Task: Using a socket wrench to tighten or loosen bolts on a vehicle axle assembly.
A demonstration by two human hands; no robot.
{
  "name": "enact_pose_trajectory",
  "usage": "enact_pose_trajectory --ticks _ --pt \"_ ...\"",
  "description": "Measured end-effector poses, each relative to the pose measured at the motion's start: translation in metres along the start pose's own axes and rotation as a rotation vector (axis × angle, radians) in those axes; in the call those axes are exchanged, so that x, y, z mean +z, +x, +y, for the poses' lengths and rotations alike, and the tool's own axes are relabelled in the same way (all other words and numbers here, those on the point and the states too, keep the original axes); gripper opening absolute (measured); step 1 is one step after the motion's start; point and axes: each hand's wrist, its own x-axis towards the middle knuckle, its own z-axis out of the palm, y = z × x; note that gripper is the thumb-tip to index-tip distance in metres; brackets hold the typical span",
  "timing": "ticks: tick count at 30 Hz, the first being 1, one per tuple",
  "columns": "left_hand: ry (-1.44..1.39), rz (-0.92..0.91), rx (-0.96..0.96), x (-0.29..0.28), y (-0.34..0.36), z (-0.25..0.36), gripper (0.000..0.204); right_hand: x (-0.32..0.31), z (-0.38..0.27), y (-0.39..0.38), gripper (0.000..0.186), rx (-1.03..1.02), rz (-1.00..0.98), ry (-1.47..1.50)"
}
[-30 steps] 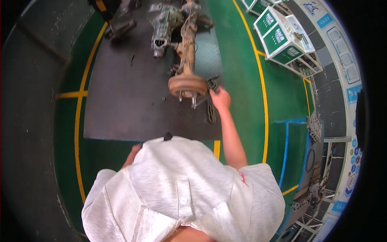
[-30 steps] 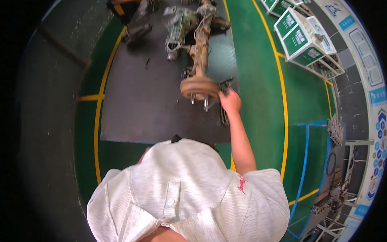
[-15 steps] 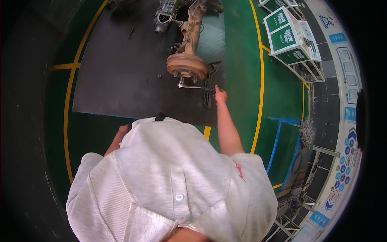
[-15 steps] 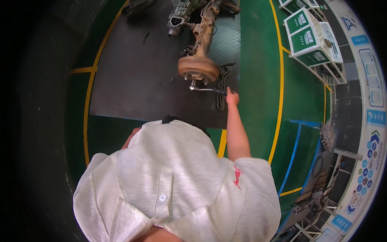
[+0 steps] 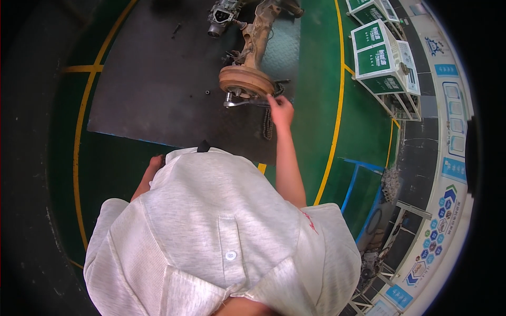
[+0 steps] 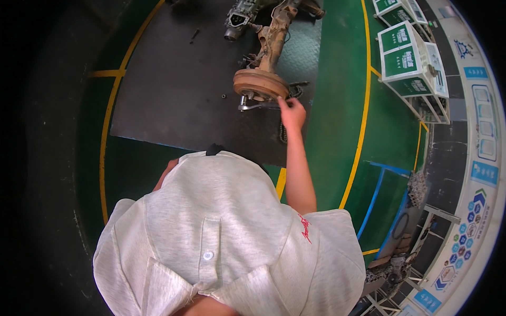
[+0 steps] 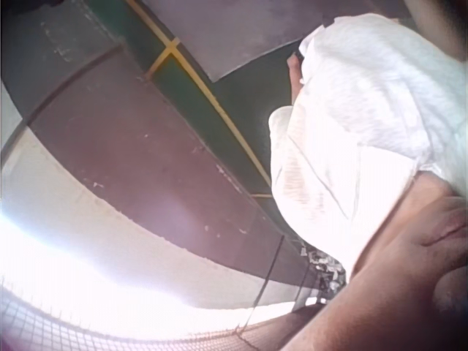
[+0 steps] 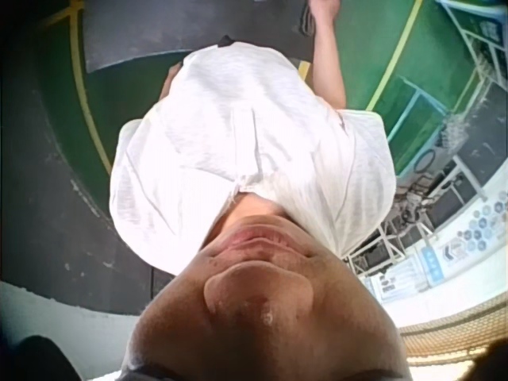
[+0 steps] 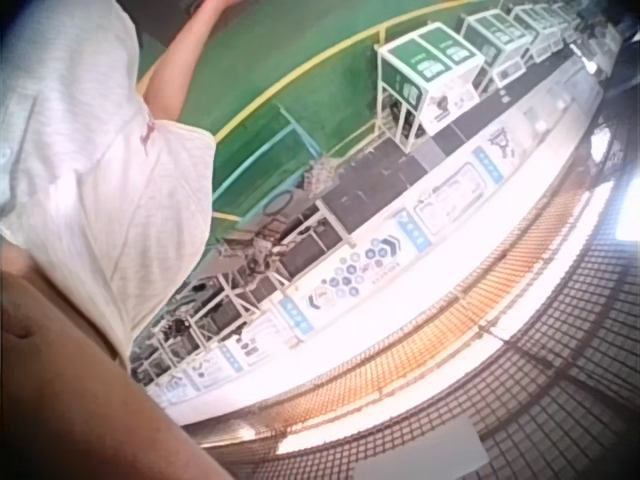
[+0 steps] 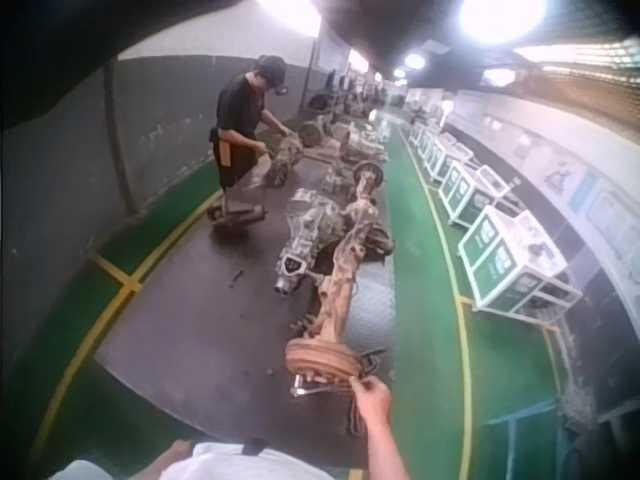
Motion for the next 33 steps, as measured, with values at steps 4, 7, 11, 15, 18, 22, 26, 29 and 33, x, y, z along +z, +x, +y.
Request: enact_pose_trajectory --ticks 4,7,11,15,18,22,26,29,33 --pt "-0.194 0.012 -0.236 -0.022 -0.007 0.051 0.02 0.019 -0.048 -0.021 0.042 -0.234 0.111 -0.091" --pt "-0.278 0.04 -0.34 -0.03 -0.02 0.055 0.019 0.032 -0.027 -0.024 0.04 -0.251 0.211 -0.025" --pt "-0.254 0.041 -0.29 -0.023 -0.027 0.036 0.019 0.018 0.002 -0.014 0.029 -0.227 0.226 0.209" --pt "-0.118 0.009 -0.135 -0.01 -0.021 0.008 0.02 0.017 0.042 0.005 0.036 -0.139 0.292 0.28" --pt "0.026 0.014 -0.081 0.033 -0.014 -0.046 0.022 0.032 0.091 0.015 0.041 -0.038 0.286 0.28" --pt "0.112 0.029 -0.072 0.056 0.007 -0.066 0.023 0.027 0.128 0.006 0.043 0.539 -0.088 0.454" --pt "0.11 0.037 0.04 0.013 -0.011 -0.002 0.022 0.048 0.168 -0.003 0.035 0.8 0.159 0.665" --pt "-0.083 0.038 -0.16 0.009 -0.014 0.008 0.022 0.049 0.162 0.006 0.041 0.868 0.277 0.444" --pt "-0.171 0.025 -0.242 0.018 -0.005 0.002 0.022 0.014 0.17 0.028 0.038 0.51 0.531 0.437"
